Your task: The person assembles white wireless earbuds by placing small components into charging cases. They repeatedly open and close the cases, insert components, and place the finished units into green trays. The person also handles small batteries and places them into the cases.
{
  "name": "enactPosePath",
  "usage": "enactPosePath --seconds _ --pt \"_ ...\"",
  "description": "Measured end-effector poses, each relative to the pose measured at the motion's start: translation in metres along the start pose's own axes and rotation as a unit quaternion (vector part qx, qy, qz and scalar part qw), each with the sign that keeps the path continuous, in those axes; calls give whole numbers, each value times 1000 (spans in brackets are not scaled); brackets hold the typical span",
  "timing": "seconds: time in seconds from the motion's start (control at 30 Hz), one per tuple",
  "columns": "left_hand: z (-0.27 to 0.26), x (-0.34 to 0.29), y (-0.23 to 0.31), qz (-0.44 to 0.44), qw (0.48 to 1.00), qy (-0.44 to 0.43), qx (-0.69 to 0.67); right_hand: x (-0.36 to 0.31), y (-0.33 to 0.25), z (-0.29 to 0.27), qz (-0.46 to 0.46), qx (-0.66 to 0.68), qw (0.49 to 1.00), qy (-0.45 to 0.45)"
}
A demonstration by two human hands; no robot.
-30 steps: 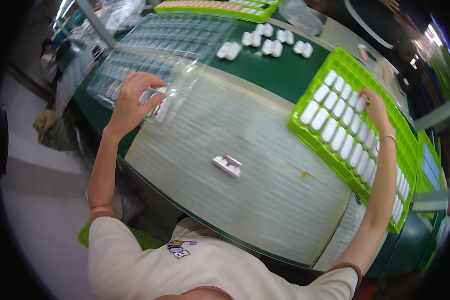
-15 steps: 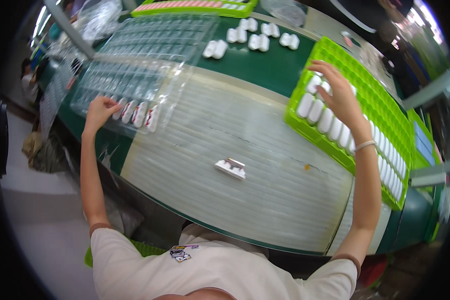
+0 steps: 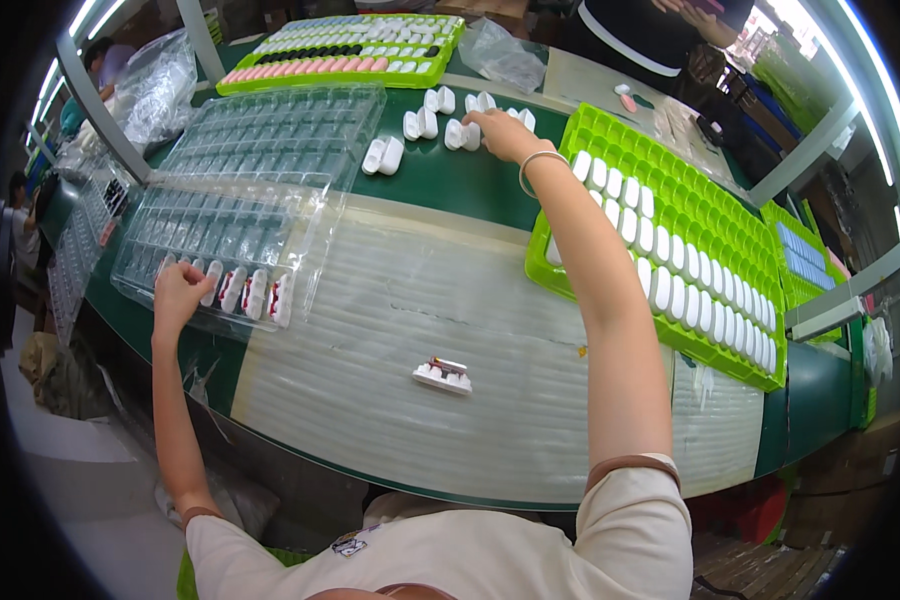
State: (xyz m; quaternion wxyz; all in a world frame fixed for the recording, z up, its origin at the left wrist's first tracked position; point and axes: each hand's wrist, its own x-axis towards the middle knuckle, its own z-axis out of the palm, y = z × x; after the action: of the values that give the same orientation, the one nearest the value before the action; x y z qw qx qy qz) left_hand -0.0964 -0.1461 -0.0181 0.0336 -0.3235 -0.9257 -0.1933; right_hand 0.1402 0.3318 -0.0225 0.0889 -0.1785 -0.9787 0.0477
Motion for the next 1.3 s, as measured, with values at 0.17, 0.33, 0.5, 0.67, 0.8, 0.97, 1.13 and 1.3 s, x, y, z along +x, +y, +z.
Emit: enactPosePath --seconds 0.17,0.33,0.5,0.67,0.8,0.97,1.13,1.3 --pt "-7 1 -25 8 998 -16 -55 19 3 1 6 63 996 -60" --pt "-30 -2 -2 -44 902 -44 -428 -14 -14 -9 -37 109 993 34" --pt "-18 -27 127 1 641 -268 -719 -105 -86 -50 89 409 908 -8" --pt "23 -63 225 -43 557 -412 -720 -205 -142 -53 106 503 858 -5" --pt "35 -76 272 -11 562 -445 -698 -245 -154 -59 137 508 849 55" --pt "41 -105 289 140 719 -328 -596 -259 -156 -54 167 554 812 75" --pt "47 -120 287 171 761 -242 -578 -259 -164 -47 153 589 783 129" --pt "43 -120 280 148 749 -258 -592 -260 -163 -53 157 569 803 90"
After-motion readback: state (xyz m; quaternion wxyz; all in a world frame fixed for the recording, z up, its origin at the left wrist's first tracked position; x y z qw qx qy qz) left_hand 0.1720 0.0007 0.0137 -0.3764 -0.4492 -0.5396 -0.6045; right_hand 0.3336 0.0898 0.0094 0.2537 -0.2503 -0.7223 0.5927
